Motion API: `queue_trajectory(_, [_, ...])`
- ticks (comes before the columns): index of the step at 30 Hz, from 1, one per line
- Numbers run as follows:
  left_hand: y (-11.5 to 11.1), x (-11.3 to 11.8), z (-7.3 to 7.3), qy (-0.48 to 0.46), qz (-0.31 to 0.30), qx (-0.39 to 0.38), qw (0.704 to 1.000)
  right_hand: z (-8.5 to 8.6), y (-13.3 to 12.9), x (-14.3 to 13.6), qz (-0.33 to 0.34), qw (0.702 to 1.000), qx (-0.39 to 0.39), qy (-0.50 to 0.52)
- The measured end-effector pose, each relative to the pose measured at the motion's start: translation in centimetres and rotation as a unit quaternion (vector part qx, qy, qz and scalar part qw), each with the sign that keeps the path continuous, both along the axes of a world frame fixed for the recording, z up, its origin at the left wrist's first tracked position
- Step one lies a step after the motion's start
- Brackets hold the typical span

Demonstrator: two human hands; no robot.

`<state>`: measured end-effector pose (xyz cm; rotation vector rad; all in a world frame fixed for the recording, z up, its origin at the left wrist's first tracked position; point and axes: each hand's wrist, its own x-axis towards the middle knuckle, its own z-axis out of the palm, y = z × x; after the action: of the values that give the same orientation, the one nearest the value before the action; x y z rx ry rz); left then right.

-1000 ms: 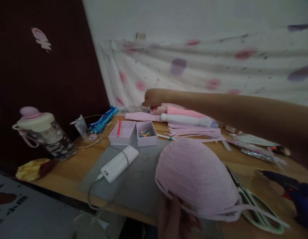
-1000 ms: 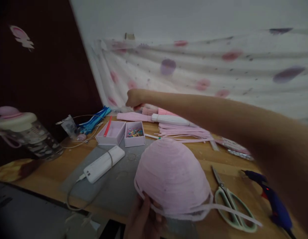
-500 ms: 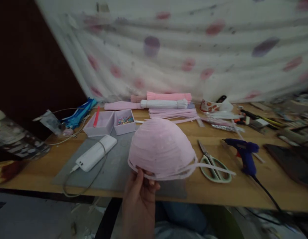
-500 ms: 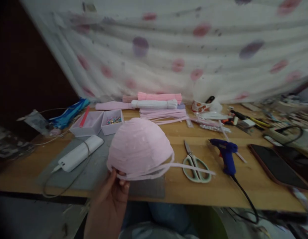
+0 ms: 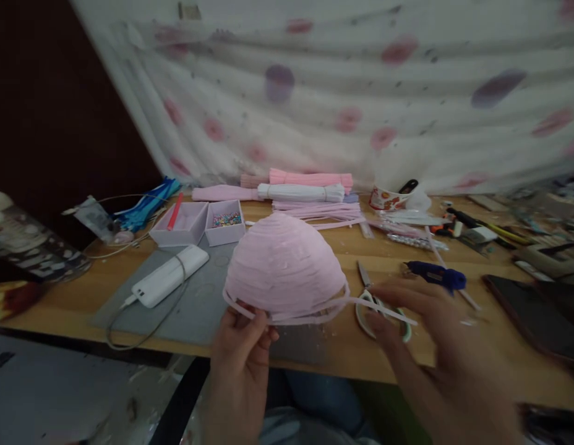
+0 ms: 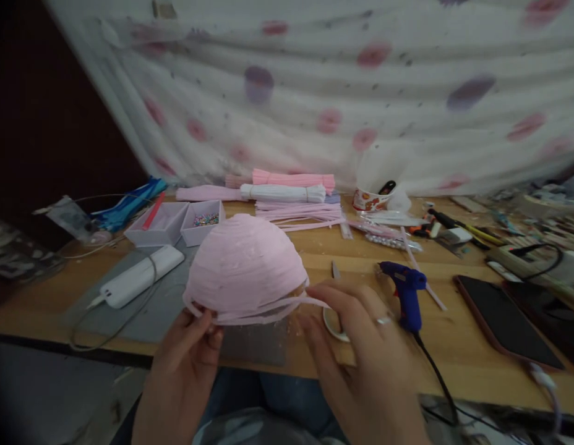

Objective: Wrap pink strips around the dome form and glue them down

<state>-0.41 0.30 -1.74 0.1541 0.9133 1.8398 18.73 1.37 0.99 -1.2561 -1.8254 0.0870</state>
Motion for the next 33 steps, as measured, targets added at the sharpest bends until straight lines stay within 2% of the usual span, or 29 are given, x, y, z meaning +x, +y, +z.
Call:
queue_trajectory(2, [0.1,0.2,-0.2,0.014,0.006,0.004,1.0,-1.4,1.2,-0.8,0.039,0.999,0.012,-0.023])
queue_trajectory(5, [0.1,0.3,-0.2,0.027,0.006,0.009,1.0,-3.0,2.2,-1.6,0.071,0.997,-0.012,-0.013])
queue_trajectory(11, [-0.3,0.8,0.6,0.051,0.006,0.001,0.999,-4.1,2.1,-1.2,0.045,0.997,-0.048,0.046])
queue_trajectory(15, [-0.4,1.3,0.2,0.072,-0.016,0.012,0.997,-4.7,1.9,-0.7,0.077,0.989,-0.077,0.096])
queue_trajectory(22, [0.0,1.6,-1.9,0.097,0.001,0.012,0.995,-4.9,1.3,-0.4,0.118,0.98,-0.101,0.121])
queue_trajectory(24, [-0.1,1.7,-1.8,0.103,0.007,0.01,0.995,-4.9,1.3,-0.4,0.128,0.98,-0.095,0.119])
queue_trajectory(30, [-0.5,1.6,-0.3,0.097,0.002,-0.01,0.995,-4.6,1.1,-0.5,0.139,0.977,-0.098,0.125])
queue_trajectory(33, [-0.5,1.3,-0.3,0.102,-0.015,-0.015,0.995,-4.4,1.0,-0.8,0.143,0.976,-0.099,0.129])
